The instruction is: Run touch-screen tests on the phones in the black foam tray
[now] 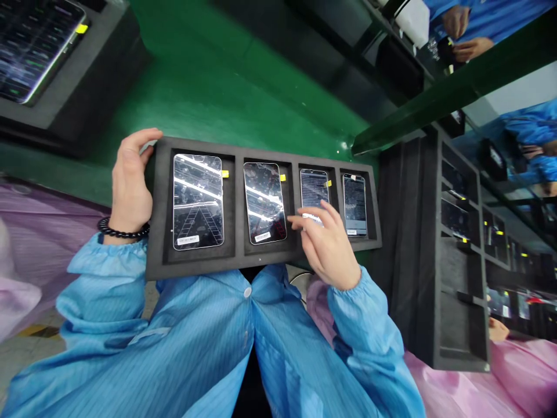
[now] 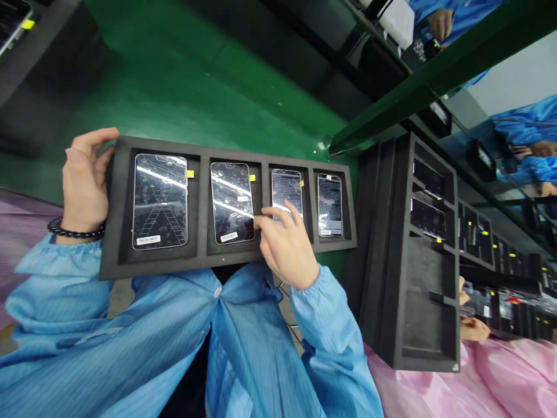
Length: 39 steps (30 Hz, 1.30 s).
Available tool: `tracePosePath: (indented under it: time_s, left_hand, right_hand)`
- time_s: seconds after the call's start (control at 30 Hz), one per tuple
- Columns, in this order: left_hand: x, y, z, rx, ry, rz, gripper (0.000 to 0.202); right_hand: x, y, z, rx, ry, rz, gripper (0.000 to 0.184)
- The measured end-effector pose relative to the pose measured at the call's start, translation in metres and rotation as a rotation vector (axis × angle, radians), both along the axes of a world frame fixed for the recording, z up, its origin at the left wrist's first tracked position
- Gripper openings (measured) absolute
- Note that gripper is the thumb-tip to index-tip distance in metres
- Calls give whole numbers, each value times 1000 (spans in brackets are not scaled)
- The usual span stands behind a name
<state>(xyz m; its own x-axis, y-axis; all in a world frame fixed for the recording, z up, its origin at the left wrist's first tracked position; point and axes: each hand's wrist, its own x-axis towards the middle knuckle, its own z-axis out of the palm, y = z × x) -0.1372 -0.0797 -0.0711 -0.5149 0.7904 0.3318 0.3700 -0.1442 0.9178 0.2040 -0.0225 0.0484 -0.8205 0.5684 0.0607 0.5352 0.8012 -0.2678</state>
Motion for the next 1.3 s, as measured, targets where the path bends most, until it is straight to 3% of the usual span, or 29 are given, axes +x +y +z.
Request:
tracePosePath:
  time_s: [0.23, 0.43, 1.0, 1.3]
  left_hand:
    - [3, 2, 0, 17, -31, 44, 62]
    - [5, 2, 3, 8, -35, 38, 60]
    - [4, 1, 2, 8, -22, 39, 60]
    - [3, 1, 2, 8, -12, 32, 62]
  right_hand:
    - [-69, 61, -17, -27, 16, 41, 40]
    - [-100, 73, -31, -7, -45, 123, 37]
    - [-58, 40, -23, -14, -81, 144, 39]
    - [-33, 14, -20, -60, -72, 82, 45]
